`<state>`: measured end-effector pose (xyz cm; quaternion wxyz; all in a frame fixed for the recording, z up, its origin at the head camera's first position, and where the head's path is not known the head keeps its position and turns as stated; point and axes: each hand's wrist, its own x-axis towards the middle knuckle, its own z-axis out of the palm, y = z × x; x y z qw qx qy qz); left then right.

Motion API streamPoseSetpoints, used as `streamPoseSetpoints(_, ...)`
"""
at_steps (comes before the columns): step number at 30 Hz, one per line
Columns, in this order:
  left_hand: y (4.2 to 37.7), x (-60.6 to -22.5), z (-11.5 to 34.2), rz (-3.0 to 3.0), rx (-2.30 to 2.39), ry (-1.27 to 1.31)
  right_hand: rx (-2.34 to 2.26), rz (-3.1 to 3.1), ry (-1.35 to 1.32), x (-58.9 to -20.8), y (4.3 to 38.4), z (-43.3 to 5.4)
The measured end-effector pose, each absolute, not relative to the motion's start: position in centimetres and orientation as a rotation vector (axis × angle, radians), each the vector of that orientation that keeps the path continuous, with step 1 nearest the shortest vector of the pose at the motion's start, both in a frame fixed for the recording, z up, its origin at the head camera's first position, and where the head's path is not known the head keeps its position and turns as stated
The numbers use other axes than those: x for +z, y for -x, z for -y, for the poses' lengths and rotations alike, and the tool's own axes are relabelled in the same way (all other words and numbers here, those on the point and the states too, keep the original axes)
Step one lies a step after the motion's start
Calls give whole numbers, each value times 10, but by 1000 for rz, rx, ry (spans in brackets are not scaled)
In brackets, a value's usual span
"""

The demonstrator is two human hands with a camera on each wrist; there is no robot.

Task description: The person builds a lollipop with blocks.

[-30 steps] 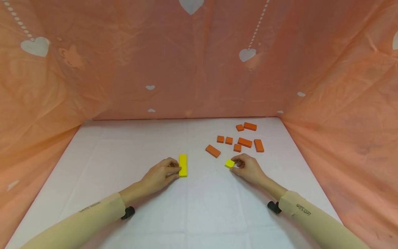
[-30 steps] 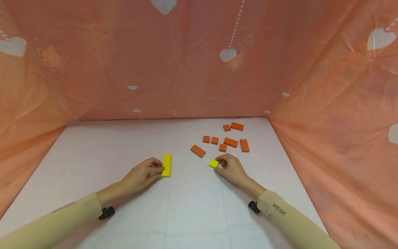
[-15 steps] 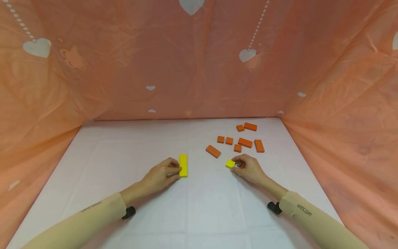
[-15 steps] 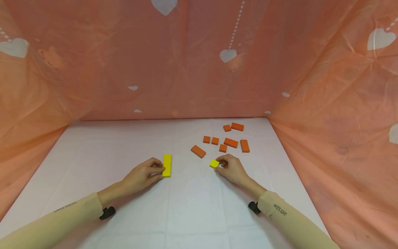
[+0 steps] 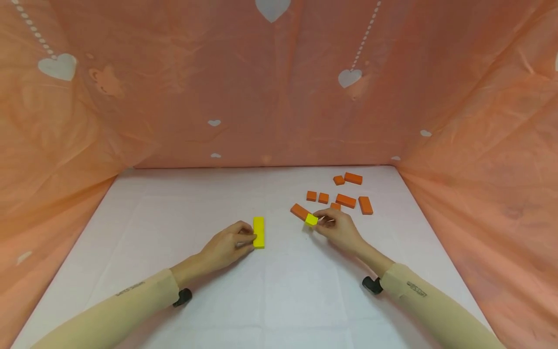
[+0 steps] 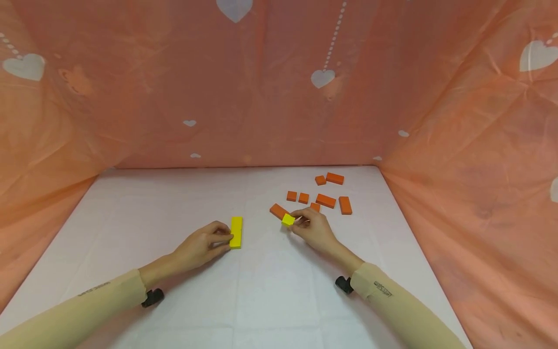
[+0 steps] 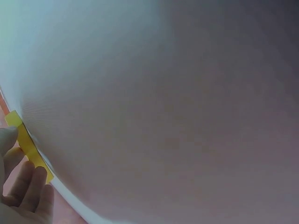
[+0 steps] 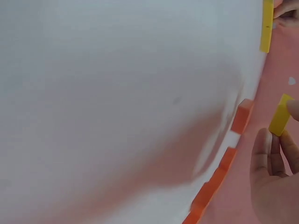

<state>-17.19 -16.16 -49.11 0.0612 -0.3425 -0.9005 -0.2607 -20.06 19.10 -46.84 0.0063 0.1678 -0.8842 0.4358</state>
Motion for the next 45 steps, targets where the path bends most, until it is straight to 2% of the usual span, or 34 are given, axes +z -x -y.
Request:
streamPoseSetpoints(25,174,-488,159,2741,-756,1045,1474,2758,-729,-459,250,-100)
streamPoseSetpoints(45,176,-488,164,2729,-808,1063,1434,2966,-770,-473,269,-70)
